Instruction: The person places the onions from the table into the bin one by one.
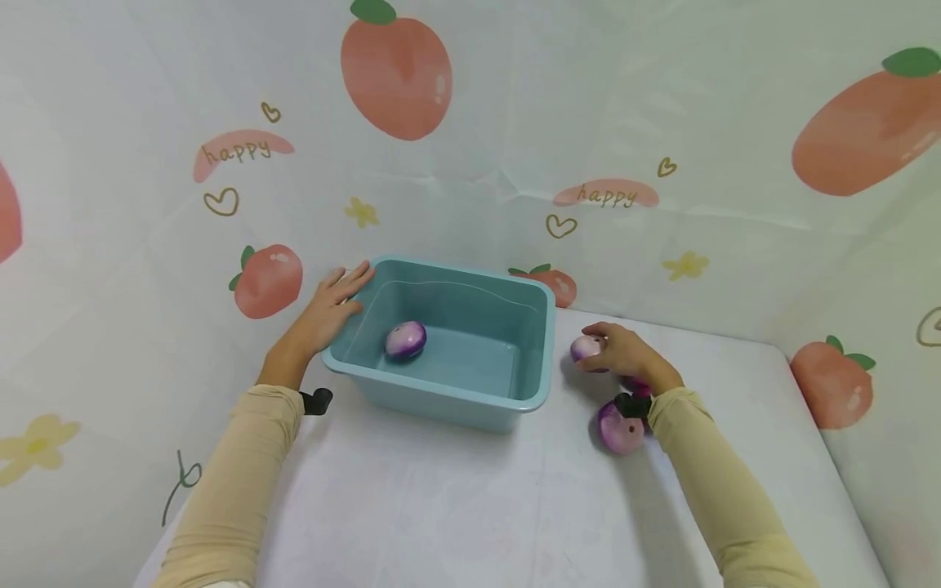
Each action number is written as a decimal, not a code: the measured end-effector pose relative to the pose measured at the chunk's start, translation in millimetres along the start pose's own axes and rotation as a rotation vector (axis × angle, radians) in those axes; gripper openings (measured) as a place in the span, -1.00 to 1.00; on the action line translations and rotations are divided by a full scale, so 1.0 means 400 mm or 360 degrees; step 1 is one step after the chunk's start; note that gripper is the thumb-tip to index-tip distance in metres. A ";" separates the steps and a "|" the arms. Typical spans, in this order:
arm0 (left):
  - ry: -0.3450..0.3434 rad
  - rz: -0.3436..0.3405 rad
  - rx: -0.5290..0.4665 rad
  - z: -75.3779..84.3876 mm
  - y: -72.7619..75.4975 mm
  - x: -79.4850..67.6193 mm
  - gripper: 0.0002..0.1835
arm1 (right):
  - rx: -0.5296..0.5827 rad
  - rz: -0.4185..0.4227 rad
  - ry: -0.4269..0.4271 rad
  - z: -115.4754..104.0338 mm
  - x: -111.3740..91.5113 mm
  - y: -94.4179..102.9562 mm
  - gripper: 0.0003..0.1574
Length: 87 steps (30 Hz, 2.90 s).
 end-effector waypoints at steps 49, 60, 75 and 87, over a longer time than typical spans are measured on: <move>0.0001 0.0007 0.0010 -0.003 0.006 -0.003 -0.33 | 0.0239 0.0019 0.0862 -0.595 0.194 0.033 0.02; -0.0023 0.0007 0.0037 -0.012 -0.002 0.005 -0.35 | 0.0359 -0.0283 0.0821 -0.635 0.296 -0.133 0.06; -0.0007 0.0033 0.0019 -0.009 0.000 0.003 -0.34 | 0.0179 -0.0583 0.0734 -0.640 0.337 -0.268 0.06; -0.0034 0.0060 0.0014 -0.013 0.002 0.000 -0.34 | 0.0063 -0.0856 0.0751 -0.645 0.318 -0.330 0.06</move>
Point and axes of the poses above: each hand's wrist, its own x-axis towards the middle knuckle, its own y-axis out of the back of the hand, z = x × y, the point moved 5 cm from there along x, towards the middle knuckle, and after that the axes turned 6 degrees about y, right-handed, at the moved point
